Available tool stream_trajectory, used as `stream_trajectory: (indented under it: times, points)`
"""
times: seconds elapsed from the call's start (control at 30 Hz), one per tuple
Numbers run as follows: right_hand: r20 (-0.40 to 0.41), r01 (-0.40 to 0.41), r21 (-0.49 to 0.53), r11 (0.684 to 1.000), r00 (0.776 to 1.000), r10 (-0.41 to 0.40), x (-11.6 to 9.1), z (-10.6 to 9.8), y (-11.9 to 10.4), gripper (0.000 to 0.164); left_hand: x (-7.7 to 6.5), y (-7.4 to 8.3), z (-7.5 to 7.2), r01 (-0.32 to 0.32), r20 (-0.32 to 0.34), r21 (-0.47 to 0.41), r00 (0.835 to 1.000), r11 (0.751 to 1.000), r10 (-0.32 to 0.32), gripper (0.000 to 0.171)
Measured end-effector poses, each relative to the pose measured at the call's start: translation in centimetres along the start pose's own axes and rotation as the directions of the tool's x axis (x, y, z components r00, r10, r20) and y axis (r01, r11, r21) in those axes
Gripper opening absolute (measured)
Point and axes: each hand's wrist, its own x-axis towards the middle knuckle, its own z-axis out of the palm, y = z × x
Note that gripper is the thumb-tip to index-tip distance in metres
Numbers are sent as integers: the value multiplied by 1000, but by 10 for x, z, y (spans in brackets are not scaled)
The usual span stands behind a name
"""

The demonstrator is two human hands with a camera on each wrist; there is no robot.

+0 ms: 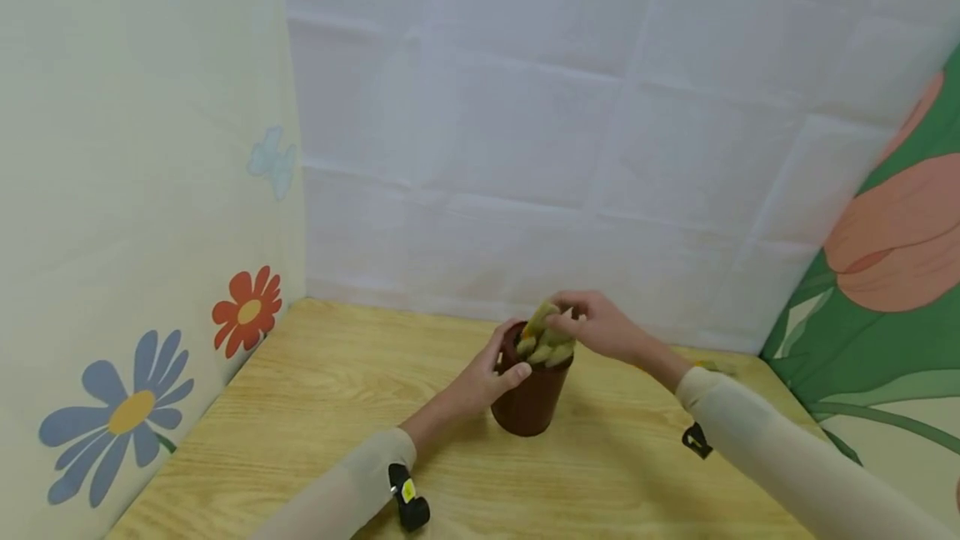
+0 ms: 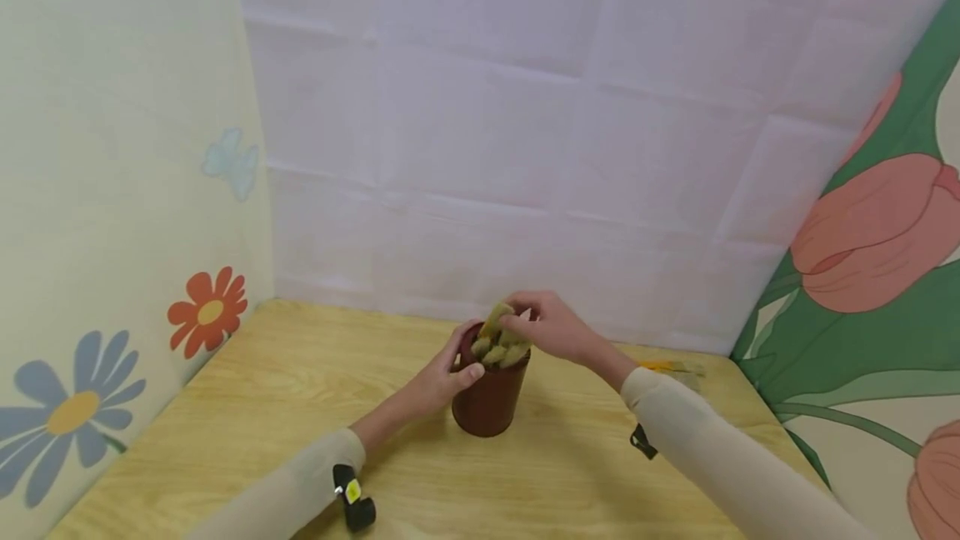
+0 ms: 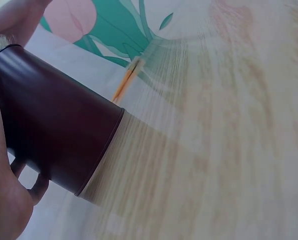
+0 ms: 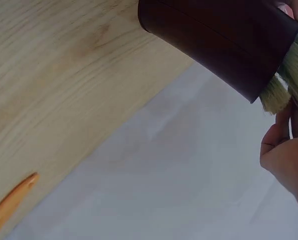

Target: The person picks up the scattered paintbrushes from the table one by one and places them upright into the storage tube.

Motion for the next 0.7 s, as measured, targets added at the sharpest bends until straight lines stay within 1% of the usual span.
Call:
stream_trajectory:
  times: [0.1, 0.23, 0.37, 0.47, 0.57, 0.7]
  points:
    - [37, 41, -45, 998, 999, -39, 1, 2, -1, 21, 0, 0, 1, -4, 4, -5, 1000, 1000, 4, 77]
    - [94, 89, -63, 994, 992, -83, 3, 5, -4, 22, 0, 1, 2, -7, 3, -7, 1000, 1000, 7, 78]
    - [166, 146, -66, 987, 977, -134, 4, 9, -5, 25, 0, 1, 3, -15, 17, -9, 1000, 1000, 15, 76]
    - [208, 186, -77, 980, 964, -166, 4, 11, -5, 28, 1, 1, 4, -40, 34, -15, 999, 999, 41, 74]
    - [234, 203, -104, 974, 957, -174, 2, 12, -5, 31, 2, 0, 4, -64, 43, -19, 997, 998, 64, 74]
    - [266, 209, -128, 969, 949, -170, 0, 13, -5, 32, 2, -2, 4, -72, 41, -19, 997, 997, 73, 74]
